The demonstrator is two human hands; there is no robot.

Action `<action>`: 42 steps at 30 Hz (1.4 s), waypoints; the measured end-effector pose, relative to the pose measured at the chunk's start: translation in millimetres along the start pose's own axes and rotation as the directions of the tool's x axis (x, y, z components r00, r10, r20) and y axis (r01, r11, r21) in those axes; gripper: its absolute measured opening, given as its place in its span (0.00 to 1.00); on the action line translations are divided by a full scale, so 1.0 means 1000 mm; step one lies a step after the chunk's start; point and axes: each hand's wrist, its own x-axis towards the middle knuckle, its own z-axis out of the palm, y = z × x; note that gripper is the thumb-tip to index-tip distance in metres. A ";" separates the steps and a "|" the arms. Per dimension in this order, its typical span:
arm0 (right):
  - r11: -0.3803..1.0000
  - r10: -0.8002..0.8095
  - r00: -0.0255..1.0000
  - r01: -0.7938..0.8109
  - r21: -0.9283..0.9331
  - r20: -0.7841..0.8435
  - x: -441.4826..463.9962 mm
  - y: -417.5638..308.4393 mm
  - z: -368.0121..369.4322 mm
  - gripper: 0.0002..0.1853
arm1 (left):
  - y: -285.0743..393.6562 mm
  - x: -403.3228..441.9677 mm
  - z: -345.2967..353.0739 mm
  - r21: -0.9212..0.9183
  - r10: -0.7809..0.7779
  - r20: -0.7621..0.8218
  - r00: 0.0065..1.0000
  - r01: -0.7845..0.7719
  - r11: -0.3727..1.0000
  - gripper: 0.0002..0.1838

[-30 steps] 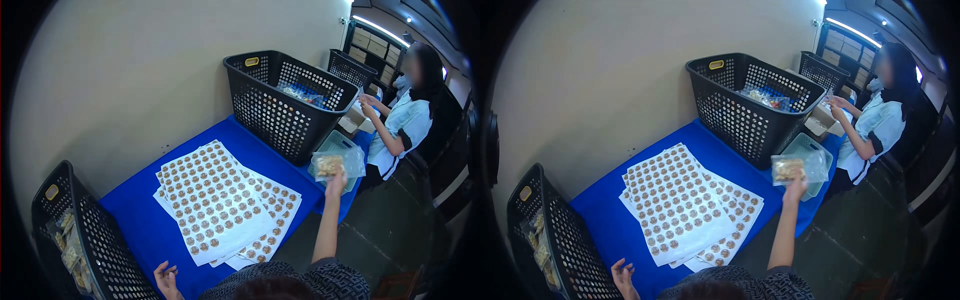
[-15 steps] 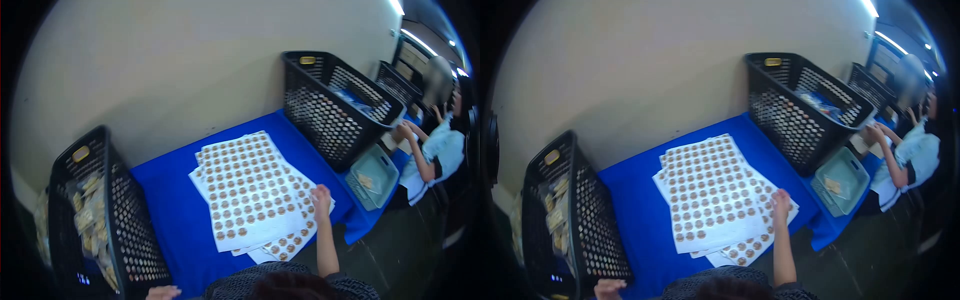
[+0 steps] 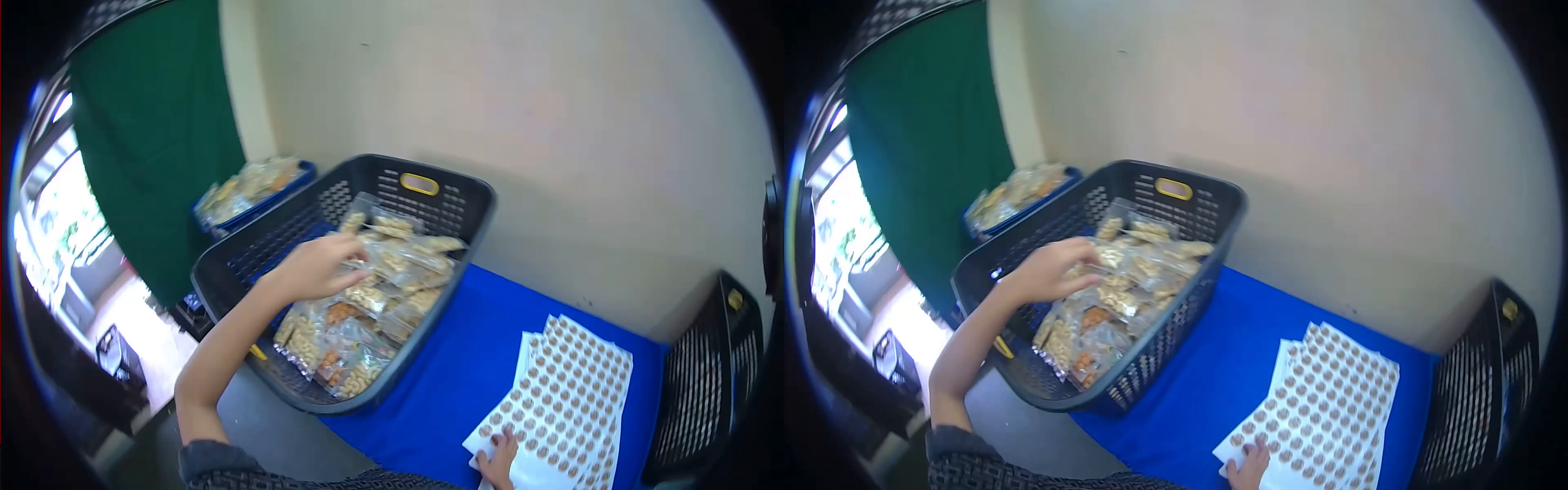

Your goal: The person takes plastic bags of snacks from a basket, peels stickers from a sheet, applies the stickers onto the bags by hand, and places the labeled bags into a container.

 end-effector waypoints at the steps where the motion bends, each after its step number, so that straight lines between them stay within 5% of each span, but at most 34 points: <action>1: 0.984 -0.116 0.993 0.111 -0.136 -0.029 -0.001 -0.005 -0.003 0.27 | -0.020 0.007 0.011 0.128 0.021 0.089 0.996 -0.032 0.991 0.10; 3: 0.928 -0.277 0.960 0.255 -0.273 -0.042 0.000 -0.010 -0.007 0.31 | -0.055 0.022 0.036 0.310 0.010 0.247 0.969 -0.089 0.947 0.10; 6: 0.995 -0.067 0.998 0.066 -0.073 -0.003 -0.002 -0.010 -0.004 0.28 | -0.066 0.049 0.057 0.386 -0.105 0.381 0.919 -0.055 0.921 0.07; 14: 0.995 -0.007 0.998 0.001 -0.103 -0.057 -0.003 -0.001 0.006 0.25 | -0.086 0.116 0.126 0.537 0.149 0.338 0.929 -0.321 0.780 0.09; 16: 0.995 -0.065 0.991 0.056 -0.081 -0.113 -0.002 -0.004 0.004 0.24 | -0.081 0.129 0.140 0.497 -0.057 0.498 0.865 -0.230 0.837 0.12; 19: 0.997 0.043 0.998 -0.046 -0.064 -0.048 0.001 -0.019 -0.008 0.25 | -0.065 0.139 0.121 0.486 -0.059 0.420 0.906 -0.170 0.857 0.14; 23: 0.998 -0.014 0.998 0.010 -0.065 -0.064 0.003 -0.010 -0.006 0.26 | -0.018 0.137 0.028 0.224 0.138 -0.002 0.990 -0.134 0.965 0.16; 27: 0.996 -0.027 0.999 0.024 -0.087 -0.032 0.001 0.006 -0.001 0.23 | 0.047 0.124 -0.064 0.084 0.327 -0.318 0.890 -0.317 0.945 0.11; 30: 0.999 -0.011 0.999 0.012 -0.031 0.035 -0.001 0.012 -0.004 0.23 | 0.089 0.112 -0.110 -0.288 0.127 -0.240 0.962 -0.196 0.938 0.09; 36: 0.993 0.008 0.998 -0.016 0.114 0.066 -0.003 0.013 -0.015 0.21 | 0.131 0.086 -0.113 -0.311 0.219 -0.175 0.960 -0.265 0.913 0.11; 38: 0.971 0.099 0.990 -0.117 0.207 0.096 -0.004 0.013 -0.022 0.21 | 0.150 0.090 -0.105 -0.282 0.068 -0.040 0.997 -0.077 0.956 0.11; 40: 0.900 0.231 0.973 -0.211 0.380 -0.006 -0.010 0.011 -0.025 0.19 | 0.158 0.088 -0.085 -0.315 0.092 -0.015 0.996 -0.092 0.945 0.11; 42: 0.953 0.148 0.980 -0.104 0.285 -0.136 -0.011 0.015 -0.034 0.17 | 0.167 0.080 -0.073 -0.319 0.095 -0.062 0.994 -0.110 0.941 0.11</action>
